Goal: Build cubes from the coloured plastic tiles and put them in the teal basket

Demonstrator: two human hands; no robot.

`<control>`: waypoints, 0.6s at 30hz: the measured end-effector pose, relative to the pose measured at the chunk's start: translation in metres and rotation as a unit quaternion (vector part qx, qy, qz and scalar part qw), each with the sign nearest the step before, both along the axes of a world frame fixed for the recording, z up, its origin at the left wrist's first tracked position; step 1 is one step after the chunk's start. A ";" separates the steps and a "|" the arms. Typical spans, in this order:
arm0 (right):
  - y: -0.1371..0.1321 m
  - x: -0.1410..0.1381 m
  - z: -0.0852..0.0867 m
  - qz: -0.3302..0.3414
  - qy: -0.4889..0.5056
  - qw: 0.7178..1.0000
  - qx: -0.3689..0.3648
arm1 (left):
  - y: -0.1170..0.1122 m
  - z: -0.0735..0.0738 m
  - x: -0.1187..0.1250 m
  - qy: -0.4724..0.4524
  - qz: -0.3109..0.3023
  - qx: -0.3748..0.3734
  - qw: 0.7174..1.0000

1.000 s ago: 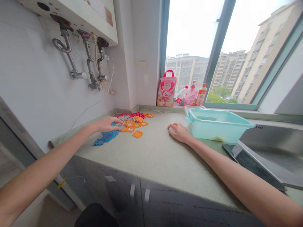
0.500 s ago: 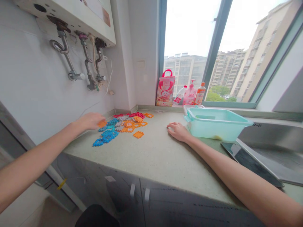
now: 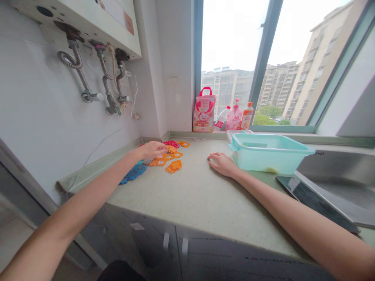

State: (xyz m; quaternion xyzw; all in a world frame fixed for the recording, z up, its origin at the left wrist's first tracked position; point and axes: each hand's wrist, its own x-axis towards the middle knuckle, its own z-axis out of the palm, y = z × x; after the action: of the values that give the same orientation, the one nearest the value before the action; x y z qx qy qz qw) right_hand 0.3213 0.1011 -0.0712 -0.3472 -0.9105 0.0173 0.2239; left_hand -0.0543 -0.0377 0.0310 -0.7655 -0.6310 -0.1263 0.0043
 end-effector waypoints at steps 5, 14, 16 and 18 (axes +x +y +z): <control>0.003 0.000 -0.004 0.010 0.005 1.000 0.000 | 0.005 0.004 -0.035 0.057 0.049 0.057 0.996; 0.004 0.002 -0.006 0.021 0.005 1.000 0.011 | -0.011 -0.001 -0.075 0.071 0.135 -0.114 0.982; 0.003 0.003 -0.004 0.022 -0.002 1.000 0.009 | -0.007 -0.003 -0.081 0.073 0.131 -0.103 0.983; 0.001 0.003 -0.002 0.024 -0.007 1.000 0.006 | -0.006 -0.004 -0.081 0.069 0.117 -0.089 0.987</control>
State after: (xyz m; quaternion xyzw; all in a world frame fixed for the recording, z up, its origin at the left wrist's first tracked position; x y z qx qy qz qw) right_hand 0.3240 0.1020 -0.0731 -0.3244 -0.9202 0.0148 0.2188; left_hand -0.1357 -0.0432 0.0272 -0.6906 -0.7231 -0.0149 -0.0052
